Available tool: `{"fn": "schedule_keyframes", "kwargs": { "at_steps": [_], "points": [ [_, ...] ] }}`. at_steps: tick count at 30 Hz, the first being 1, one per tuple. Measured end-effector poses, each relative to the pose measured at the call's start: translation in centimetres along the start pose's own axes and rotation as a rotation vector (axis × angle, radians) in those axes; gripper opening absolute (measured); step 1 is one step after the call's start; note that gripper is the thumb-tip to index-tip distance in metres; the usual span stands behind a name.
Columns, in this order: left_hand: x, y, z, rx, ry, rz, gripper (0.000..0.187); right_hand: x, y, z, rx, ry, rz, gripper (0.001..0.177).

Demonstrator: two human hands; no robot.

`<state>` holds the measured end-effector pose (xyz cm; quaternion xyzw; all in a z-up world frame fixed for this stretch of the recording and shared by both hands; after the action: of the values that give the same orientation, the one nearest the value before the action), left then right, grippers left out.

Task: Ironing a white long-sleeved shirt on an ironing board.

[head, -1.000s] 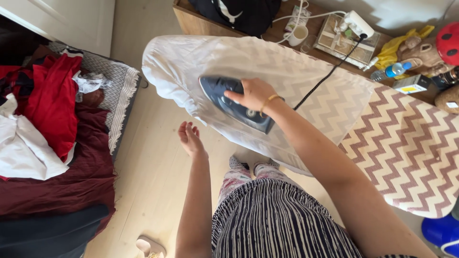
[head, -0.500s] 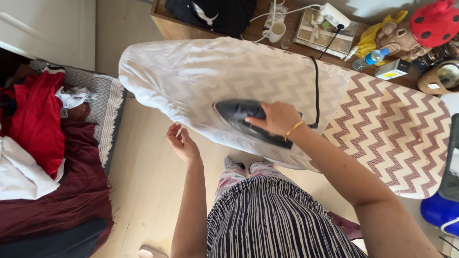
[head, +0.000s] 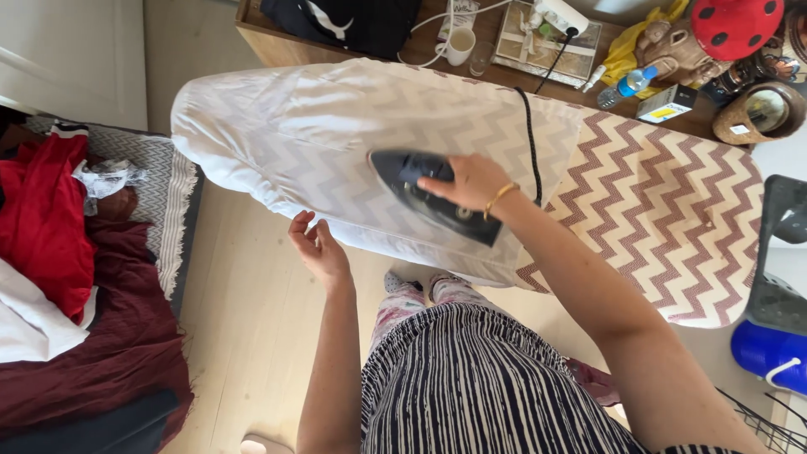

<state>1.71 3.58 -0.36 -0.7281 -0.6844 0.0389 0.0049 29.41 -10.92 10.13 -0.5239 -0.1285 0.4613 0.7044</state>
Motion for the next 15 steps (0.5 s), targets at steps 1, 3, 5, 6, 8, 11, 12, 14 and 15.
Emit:
{"fn": "schedule_keyframes", "kwargs": {
  "at_steps": [1, 3, 5, 6, 8, 11, 12, 14, 15],
  "points": [
    [-0.4, 0.0, -0.2, 0.013, 0.003, -0.009, 0.03, -1.2, 0.5, 0.2, -0.013, 0.008, 0.085, 0.073],
    [-0.9, 0.7, -0.6, 0.023, 0.008, -0.01, 0.03, -3.6, 0.8, 0.2, -0.026, 0.021, 0.166, 0.072],
    [-1.4, 1.6, -0.8, 0.022, 0.018, -0.002, 0.031, -6.1, 1.0, 0.0, -0.099, -0.005, 0.206, 0.074],
    [-1.7, 2.1, -1.0, 0.022, 0.018, 0.003, 0.031, -7.2, 1.3, -0.7, -0.098, -0.001, 0.204, 0.074],
    [-2.5, 3.3, -1.4, 0.003, 0.032, 0.03, 0.031, -9.3, 1.0, -1.5, -0.036, -0.102, 0.058, 0.07],
    [-3.8, 5.3, -1.5, -0.027, 0.049, 0.073, 0.029, -11.2, 1.2, -3.7, -0.088, -0.004, 0.033, 0.071],
    [-4.3, 5.9, -1.6, -0.028, 0.05, 0.08, 0.029, -11.6, 1.1, -4.3, -0.087, 0.002, 0.029, 0.071],
    [-5.4, 7.2, -2.0, -0.023, 0.074, 0.111, 0.024, -12.6, 0.6, -6.3, -0.098, 0.118, -0.004, 0.073],
    [-6.0, 7.6, -2.2, -0.025, 0.075, 0.117, 0.024, -12.8, 0.4, -7.2, -0.097, 0.122, -0.007, 0.073]
  ]
}}
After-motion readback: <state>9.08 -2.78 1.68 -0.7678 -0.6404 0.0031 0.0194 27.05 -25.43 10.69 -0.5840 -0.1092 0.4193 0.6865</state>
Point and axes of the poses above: each hand's wrist, its own x-axis towards the middle knuckle, its own y-axis out of the palm, z = x × y, the point moved 6 cm from there along x, towards the middle knuckle, and after that the axes turned 4 degrees about -z, right-handed, at the moved point
